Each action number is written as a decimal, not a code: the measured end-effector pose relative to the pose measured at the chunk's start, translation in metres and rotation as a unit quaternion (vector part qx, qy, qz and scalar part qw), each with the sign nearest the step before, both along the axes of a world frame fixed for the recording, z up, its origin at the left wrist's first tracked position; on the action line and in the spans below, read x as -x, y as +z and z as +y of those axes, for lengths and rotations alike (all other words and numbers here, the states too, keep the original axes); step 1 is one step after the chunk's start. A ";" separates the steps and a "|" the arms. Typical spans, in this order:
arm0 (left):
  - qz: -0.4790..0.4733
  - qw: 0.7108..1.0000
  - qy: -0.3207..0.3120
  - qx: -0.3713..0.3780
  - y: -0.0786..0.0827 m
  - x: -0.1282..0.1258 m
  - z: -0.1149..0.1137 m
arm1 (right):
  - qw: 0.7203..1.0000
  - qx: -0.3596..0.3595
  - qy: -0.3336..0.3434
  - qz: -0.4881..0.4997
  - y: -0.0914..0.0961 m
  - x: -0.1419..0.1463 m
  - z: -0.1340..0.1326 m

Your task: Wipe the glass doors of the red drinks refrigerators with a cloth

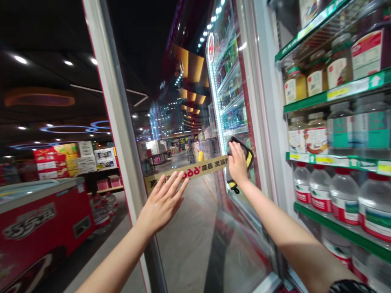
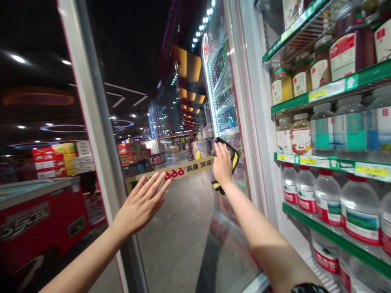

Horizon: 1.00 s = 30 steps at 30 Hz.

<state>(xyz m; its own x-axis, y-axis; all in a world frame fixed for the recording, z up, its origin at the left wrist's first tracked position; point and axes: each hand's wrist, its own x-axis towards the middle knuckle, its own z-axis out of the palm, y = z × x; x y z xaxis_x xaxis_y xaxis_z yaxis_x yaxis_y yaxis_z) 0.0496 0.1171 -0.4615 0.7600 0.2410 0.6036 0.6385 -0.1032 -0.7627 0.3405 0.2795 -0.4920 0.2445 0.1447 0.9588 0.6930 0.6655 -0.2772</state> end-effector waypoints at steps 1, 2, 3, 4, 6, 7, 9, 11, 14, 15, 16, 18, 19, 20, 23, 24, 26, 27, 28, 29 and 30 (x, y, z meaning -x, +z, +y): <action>-0.001 1.000 -0.002 0.003 0.000 0.000 0.000 | 0.999 0.008 -0.004 0.047 -0.004 -0.008 0.005; -0.002 1.000 -0.004 0.006 0.000 -0.001 -0.001 | 0.996 0.014 -0.008 0.083 -0.011 -0.012 0.009; -0.003 1.000 -0.006 0.007 0.001 -0.001 -0.001 | 0.995 0.018 -0.012 0.099 -0.020 -0.015 0.010; -0.003 1.000 -0.009 0.008 0.001 -0.002 -0.002 | 0.995 0.018 -0.015 0.094 -0.029 -0.015 0.009; -0.003 1.000 -0.019 0.009 0.001 -0.004 -0.003 | 1.000 0.010 -0.010 0.024 -0.037 -0.012 0.004; -0.005 1.000 -0.026 0.009 0.001 -0.006 -0.004 | 1.000 0.003 -0.003 -0.022 -0.034 -0.013 0.003; -0.013 0.999 -0.041 0.008 0.002 -0.009 -0.006 | 0.997 -0.007 0.007 -0.075 -0.016 -0.020 0.004; -0.021 0.998 -0.051 0.007 0.003 -0.011 -0.007 | 0.999 -0.002 -0.007 -0.039 0.003 -0.036 0.011; -0.026 0.998 -0.055 0.007 0.003 -0.014 -0.008 | 0.997 0.025 -0.038 0.069 -0.004 -0.061 0.028; -0.026 0.998 -0.053 0.006 0.003 -0.014 -0.007 | 0.994 0.033 -0.041 0.092 -0.017 -0.065 0.032; -0.027 0.998 -0.052 0.006 0.002 -0.014 -0.007 | 0.993 0.039 -0.038 0.103 -0.032 -0.067 0.036; -0.025 0.998 -0.050 0.004 0.002 -0.014 -0.006 | 0.994 0.045 -0.031 0.096 -0.058 -0.068 0.040; -0.023 0.998 -0.051 0.003 0.002 -0.014 -0.006 | 0.995 0.046 -0.028 0.087 -0.065 -0.067 0.041; -0.022 0.998 -0.052 0.000 0.002 -0.015 -0.006 | 0.996 0.045 -0.024 0.077 -0.065 -0.067 0.042; -0.019 0.999 -0.050 -0.009 0.002 -0.015 -0.006 | 0.997 0.041 -0.022 0.055 -0.040 -0.070 0.045; -0.018 0.999 -0.048 -0.012 0.003 -0.016 -0.006 | 0.997 0.041 -0.026 0.053 -0.031 -0.072 0.046; -0.014 0.999 -0.044 -0.017 0.003 -0.017 -0.007 | 0.996 0.043 -0.037 0.064 -0.027 -0.073 0.049; -0.013 0.999 -0.043 -0.018 0.003 -0.017 -0.007 | 0.995 0.047 -0.041 0.075 -0.034 -0.072 0.049; -0.013 0.999 -0.042 -0.019 0.003 -0.017 -0.007 | 0.994 0.053 -0.045 0.089 -0.046 -0.070 0.050; -0.014 0.999 -0.040 -0.019 0.003 -0.017 -0.007 | 0.992 0.060 -0.047 0.101 -0.060 -0.068 0.050; -0.015 0.999 -0.038 -0.017 0.003 -0.018 -0.007 | 0.990 0.068 -0.051 0.111 -0.075 -0.065 0.049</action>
<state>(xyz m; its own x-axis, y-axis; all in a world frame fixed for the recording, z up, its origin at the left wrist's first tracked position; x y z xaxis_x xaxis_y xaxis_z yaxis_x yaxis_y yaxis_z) 0.0672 0.1099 -0.4587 0.7572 0.1621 0.6327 0.6519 -0.1269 -0.7476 0.4052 0.3289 -0.5673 0.4661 0.2330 0.8535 0.6666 0.5418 -0.5120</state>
